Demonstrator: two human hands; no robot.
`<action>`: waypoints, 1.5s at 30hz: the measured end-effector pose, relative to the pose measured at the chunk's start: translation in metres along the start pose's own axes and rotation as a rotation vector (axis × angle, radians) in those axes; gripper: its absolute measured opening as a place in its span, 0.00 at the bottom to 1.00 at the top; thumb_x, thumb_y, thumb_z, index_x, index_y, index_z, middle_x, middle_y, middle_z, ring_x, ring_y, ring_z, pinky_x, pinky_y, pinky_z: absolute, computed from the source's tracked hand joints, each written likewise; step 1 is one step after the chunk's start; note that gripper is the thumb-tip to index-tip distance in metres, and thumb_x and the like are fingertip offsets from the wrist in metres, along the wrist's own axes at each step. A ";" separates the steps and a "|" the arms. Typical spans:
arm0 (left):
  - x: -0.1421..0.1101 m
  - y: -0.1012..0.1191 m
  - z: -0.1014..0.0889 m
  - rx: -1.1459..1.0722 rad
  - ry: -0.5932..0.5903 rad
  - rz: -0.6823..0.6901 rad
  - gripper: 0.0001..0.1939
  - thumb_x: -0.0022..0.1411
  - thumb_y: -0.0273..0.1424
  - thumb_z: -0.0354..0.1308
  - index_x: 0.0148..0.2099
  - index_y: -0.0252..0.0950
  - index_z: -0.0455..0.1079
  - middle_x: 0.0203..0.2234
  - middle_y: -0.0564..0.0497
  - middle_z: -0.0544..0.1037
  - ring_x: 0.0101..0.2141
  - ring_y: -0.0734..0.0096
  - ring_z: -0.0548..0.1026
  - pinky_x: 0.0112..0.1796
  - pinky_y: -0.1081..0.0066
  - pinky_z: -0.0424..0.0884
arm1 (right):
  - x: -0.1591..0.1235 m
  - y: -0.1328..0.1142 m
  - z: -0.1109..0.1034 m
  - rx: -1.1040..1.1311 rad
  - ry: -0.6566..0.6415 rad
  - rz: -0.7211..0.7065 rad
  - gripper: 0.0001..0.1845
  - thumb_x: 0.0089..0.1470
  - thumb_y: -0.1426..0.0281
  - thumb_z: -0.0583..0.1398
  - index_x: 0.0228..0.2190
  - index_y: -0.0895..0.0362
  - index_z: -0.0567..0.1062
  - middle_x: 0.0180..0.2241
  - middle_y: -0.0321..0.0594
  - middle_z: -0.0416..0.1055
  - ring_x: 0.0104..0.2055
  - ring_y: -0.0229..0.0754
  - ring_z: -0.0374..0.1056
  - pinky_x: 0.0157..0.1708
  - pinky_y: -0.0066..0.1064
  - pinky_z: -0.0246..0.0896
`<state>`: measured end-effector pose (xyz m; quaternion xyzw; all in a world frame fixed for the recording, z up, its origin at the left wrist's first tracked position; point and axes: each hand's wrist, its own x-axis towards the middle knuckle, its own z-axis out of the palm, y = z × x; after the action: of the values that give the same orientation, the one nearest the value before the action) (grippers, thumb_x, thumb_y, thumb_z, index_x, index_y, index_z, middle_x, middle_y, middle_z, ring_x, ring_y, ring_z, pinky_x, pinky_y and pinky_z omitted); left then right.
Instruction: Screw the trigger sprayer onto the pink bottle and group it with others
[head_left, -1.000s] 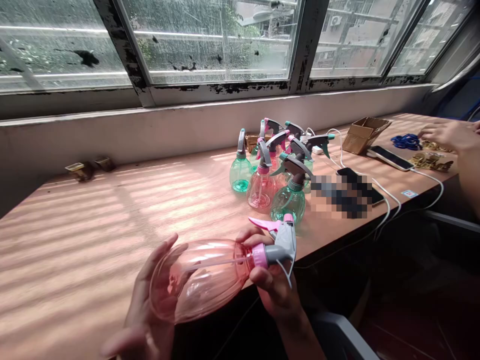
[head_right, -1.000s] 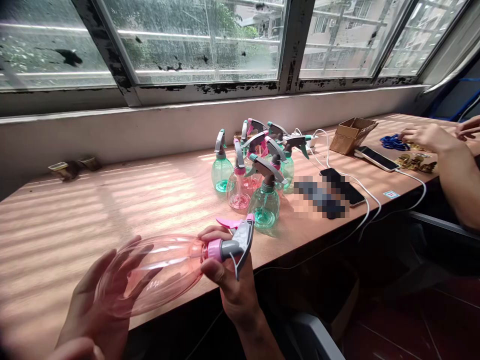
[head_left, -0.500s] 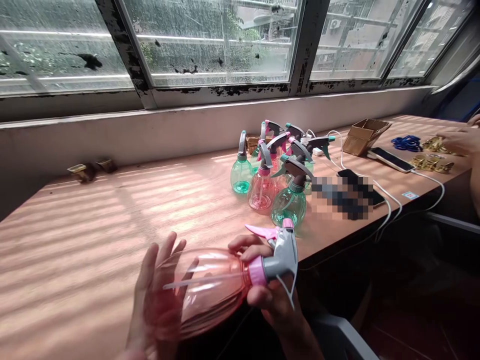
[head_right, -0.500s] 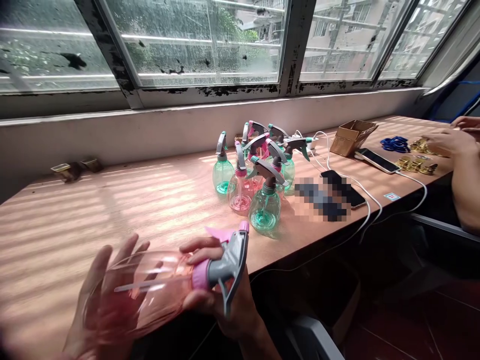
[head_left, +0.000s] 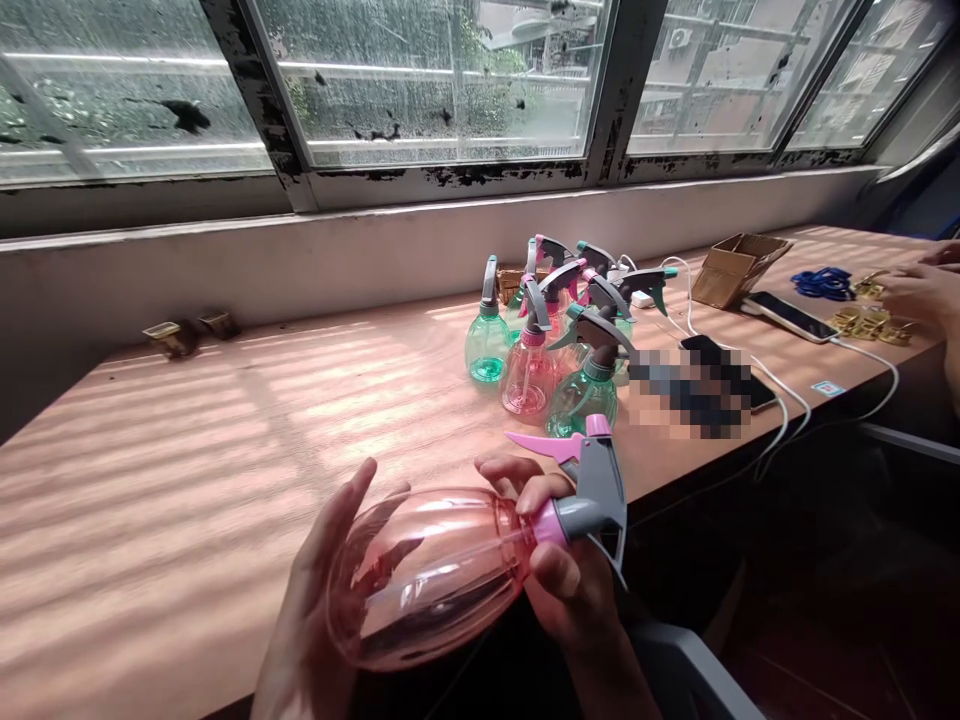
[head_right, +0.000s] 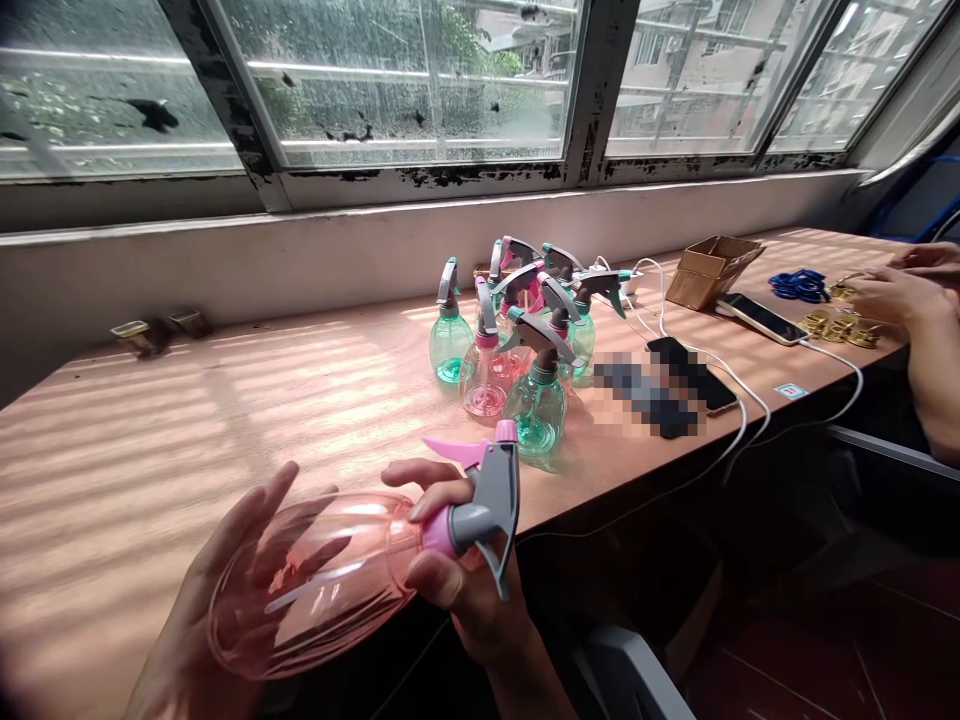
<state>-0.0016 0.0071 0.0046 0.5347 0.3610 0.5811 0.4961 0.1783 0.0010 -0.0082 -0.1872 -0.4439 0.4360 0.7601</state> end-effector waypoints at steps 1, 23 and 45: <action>0.001 -0.001 0.001 -0.027 0.011 -0.086 0.44 0.51 0.65 0.63 0.65 0.52 0.69 0.70 0.50 0.66 0.63 0.34 0.70 0.53 0.49 0.78 | 0.002 -0.004 -0.001 -0.059 -0.098 -0.024 0.07 0.61 0.62 0.69 0.41 0.45 0.79 0.51 0.34 0.79 0.60 0.49 0.70 0.68 0.46 0.52; 0.000 -0.033 0.067 0.073 0.464 0.281 0.18 0.71 0.43 0.55 0.45 0.36 0.80 0.44 0.46 0.83 0.43 0.55 0.82 0.45 0.59 0.77 | 0.020 -0.003 0.026 -0.099 0.334 0.128 0.16 0.67 0.66 0.60 0.28 0.53 0.83 0.31 0.35 0.81 0.47 0.46 0.77 0.63 0.39 0.56; 0.025 -0.050 0.035 0.815 -0.114 -0.005 0.28 0.72 0.47 0.54 0.69 0.43 0.61 0.68 0.41 0.66 0.68 0.50 0.62 0.66 0.43 0.59 | 0.172 0.077 0.014 -1.309 0.073 -0.021 0.14 0.71 0.57 0.57 0.44 0.54 0.75 0.35 0.41 0.81 0.38 0.51 0.79 0.38 0.34 0.66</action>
<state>0.0437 0.0393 -0.0308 0.7179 0.5350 0.3585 0.2644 0.1671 0.1846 0.0354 -0.6213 -0.5935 0.0616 0.5079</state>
